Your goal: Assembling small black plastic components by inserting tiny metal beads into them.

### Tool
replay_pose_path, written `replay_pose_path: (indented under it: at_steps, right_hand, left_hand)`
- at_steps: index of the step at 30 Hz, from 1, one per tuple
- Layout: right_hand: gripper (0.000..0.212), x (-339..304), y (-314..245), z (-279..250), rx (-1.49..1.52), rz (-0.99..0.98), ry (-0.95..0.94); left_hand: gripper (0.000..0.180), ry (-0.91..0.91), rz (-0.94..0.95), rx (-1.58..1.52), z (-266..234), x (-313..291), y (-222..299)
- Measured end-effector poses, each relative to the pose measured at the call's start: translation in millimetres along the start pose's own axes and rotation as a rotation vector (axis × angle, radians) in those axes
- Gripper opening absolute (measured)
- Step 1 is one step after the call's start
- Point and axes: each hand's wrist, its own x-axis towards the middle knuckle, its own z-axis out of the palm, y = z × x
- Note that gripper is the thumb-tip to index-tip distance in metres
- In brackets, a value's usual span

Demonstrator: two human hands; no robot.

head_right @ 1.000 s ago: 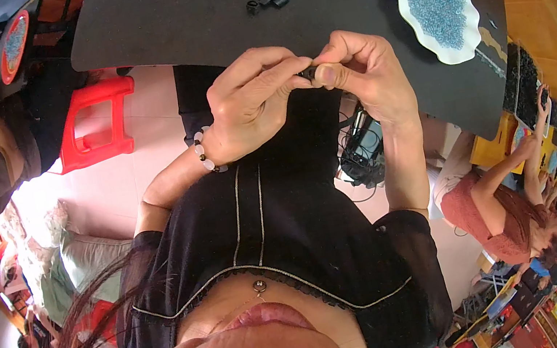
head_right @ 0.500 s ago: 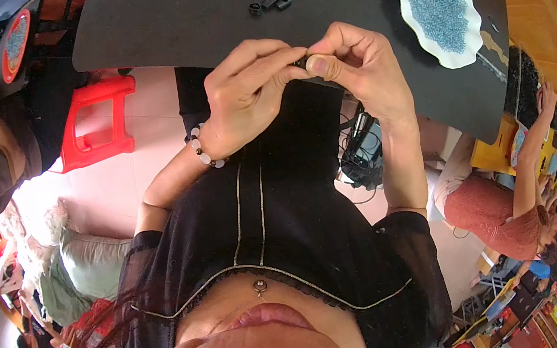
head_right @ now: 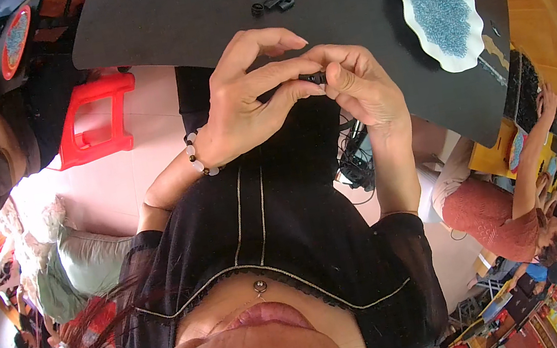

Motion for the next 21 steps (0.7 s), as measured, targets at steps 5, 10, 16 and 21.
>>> replay_pose_path:
  at_steps: [5, 10, 16, 21]
  right_hand:
    - [0.053, 2.1, 13.0, 22.9, 0.201, -0.038, 0.098]
    - [0.047, 2.9, 18.4, 27.2, 0.318, -0.079, 0.077]
    - [0.049, 1.5, 19.2, 27.8, 0.449, -0.069, 0.174]
    - [0.057, -0.4, 4.4, 32.3, 0.159, -0.017, 0.329]
  left_hand:
    - [0.027, -0.001, 0.015, 0.023, 0.6, -3.4, 2.1]
    - [0.029, 0.003, 0.011, 0.060, -1.1, -4.4, 0.6]
    - [0.029, 0.003, -0.073, 0.083, -1.4, -1.8, -1.1]
    - [0.029, 0.070, 0.005, 0.106, -0.7, -1.1, -7.9]
